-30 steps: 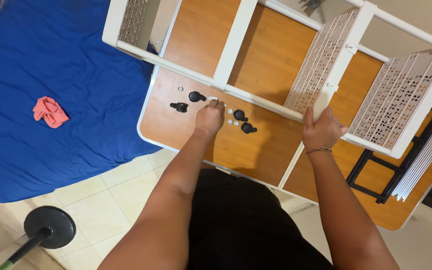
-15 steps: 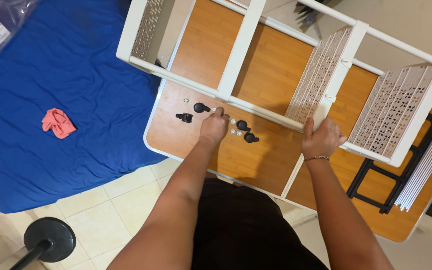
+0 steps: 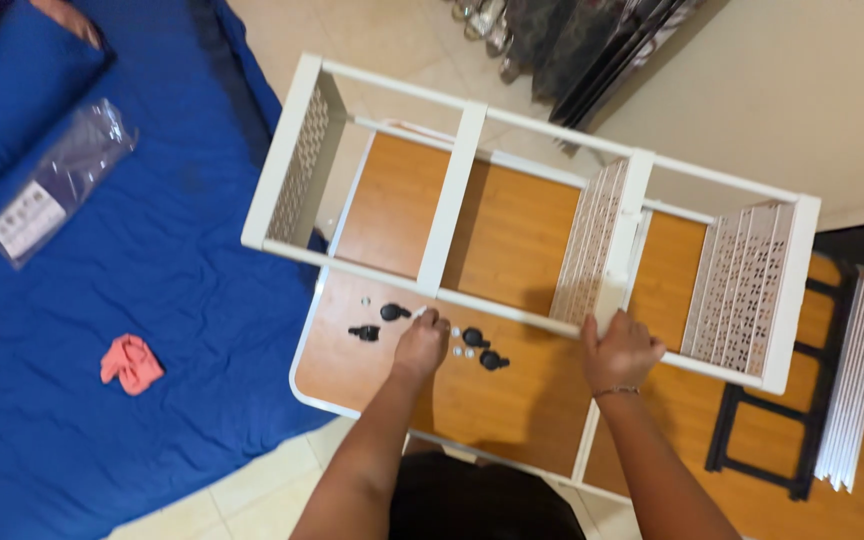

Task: The person assembles a white plastic storage unit by connecting perforated panels with white plastic connectors and securing them with black caps. The person works on a wooden table, handling panels and small parts by hand.

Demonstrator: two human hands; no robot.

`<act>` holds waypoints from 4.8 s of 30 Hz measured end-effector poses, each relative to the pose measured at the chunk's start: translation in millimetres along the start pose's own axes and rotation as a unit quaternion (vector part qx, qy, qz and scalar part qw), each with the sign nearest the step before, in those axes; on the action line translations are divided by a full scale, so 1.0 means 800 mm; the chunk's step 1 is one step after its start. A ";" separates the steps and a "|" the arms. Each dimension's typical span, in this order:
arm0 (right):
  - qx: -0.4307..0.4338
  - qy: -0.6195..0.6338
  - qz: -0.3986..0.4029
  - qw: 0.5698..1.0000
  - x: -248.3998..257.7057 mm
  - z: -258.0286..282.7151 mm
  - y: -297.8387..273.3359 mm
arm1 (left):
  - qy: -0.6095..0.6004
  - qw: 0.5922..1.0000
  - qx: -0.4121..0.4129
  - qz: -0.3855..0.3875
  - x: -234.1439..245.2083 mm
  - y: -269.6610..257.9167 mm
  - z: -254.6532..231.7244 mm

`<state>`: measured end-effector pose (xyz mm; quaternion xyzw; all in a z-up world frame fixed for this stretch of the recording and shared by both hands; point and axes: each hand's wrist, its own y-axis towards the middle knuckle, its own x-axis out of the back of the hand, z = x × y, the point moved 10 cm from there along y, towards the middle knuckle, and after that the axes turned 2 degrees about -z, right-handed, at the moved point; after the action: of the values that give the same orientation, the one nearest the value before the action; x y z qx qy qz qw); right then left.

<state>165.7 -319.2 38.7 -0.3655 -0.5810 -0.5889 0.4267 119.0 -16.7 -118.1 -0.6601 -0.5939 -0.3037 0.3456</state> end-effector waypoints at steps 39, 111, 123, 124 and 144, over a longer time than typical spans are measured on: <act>-0.094 0.052 0.072 0.992 -0.019 -0.015 -0.003 | -0.466 0.880 0.016 -0.092 0.239 0.087 -0.043; -0.103 0.013 0.133 0.986 -0.022 -0.016 -0.004 | -0.472 0.871 -0.026 -0.132 0.299 0.105 -0.062; -0.074 -0.084 0.049 0.993 0.013 0.005 0.020 | -0.328 0.938 -0.088 -0.060 0.311 0.133 -0.066; -0.083 -0.062 -0.004 0.995 0.035 0.013 0.016 | -0.292 0.949 -0.108 -0.047 0.308 0.140 -0.074; -0.188 0.226 0.195 0.936 -0.056 0.319 0.101 | 0.023 0.892 -0.443 0.087 0.247 0.347 -0.154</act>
<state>240.6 -58.4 42.3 -0.4018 -0.2656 -0.6598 0.5768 418.0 -19.1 87.0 -0.7865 -0.3302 -0.5189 0.0560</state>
